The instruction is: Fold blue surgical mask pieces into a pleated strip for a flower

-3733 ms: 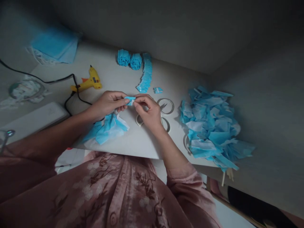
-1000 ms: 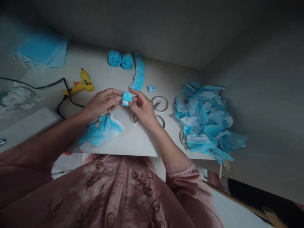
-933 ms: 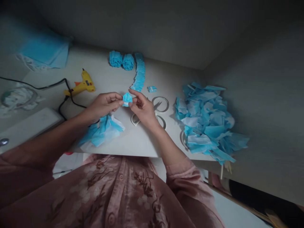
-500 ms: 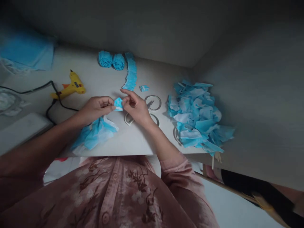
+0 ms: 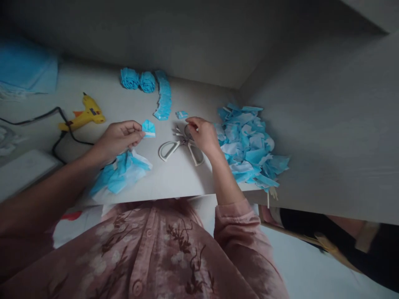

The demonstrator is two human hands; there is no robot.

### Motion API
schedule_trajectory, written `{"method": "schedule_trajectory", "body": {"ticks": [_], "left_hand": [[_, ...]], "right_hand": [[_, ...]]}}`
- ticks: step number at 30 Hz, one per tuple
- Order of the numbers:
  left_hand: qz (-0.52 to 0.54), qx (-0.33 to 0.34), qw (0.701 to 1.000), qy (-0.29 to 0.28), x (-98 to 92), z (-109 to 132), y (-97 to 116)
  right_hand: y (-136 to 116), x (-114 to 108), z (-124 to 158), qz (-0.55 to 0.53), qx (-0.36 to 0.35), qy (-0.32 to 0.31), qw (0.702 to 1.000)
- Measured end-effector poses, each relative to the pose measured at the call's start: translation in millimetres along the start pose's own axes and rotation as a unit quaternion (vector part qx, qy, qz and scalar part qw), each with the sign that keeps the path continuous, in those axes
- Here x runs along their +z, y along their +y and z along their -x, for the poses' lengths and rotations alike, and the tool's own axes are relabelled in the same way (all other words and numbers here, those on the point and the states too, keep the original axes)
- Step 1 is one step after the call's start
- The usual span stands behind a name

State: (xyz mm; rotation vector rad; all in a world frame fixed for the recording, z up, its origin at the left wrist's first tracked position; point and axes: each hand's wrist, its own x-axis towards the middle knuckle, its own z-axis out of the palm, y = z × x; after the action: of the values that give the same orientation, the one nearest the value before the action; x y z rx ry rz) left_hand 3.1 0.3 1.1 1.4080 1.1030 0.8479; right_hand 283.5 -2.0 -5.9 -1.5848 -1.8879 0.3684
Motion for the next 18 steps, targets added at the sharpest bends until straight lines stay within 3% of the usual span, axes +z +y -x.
{"method": "schedule_trajectory", "body": {"ticks": [11, 18], "left_hand": [[0.016, -0.002, 1.000, -0.014, -1.9, -0.2, -0.4], [0.016, 0.004, 1.000, -0.021, -2.2, -0.1, 2.2]], "right_hand": [[-27.5, 16.1, 23.7, 0.159, 0.016, -0.065, 0.985], [-36.3, 37.3, 23.6, 0.240, 0.042, -0.019, 0.970]]}}
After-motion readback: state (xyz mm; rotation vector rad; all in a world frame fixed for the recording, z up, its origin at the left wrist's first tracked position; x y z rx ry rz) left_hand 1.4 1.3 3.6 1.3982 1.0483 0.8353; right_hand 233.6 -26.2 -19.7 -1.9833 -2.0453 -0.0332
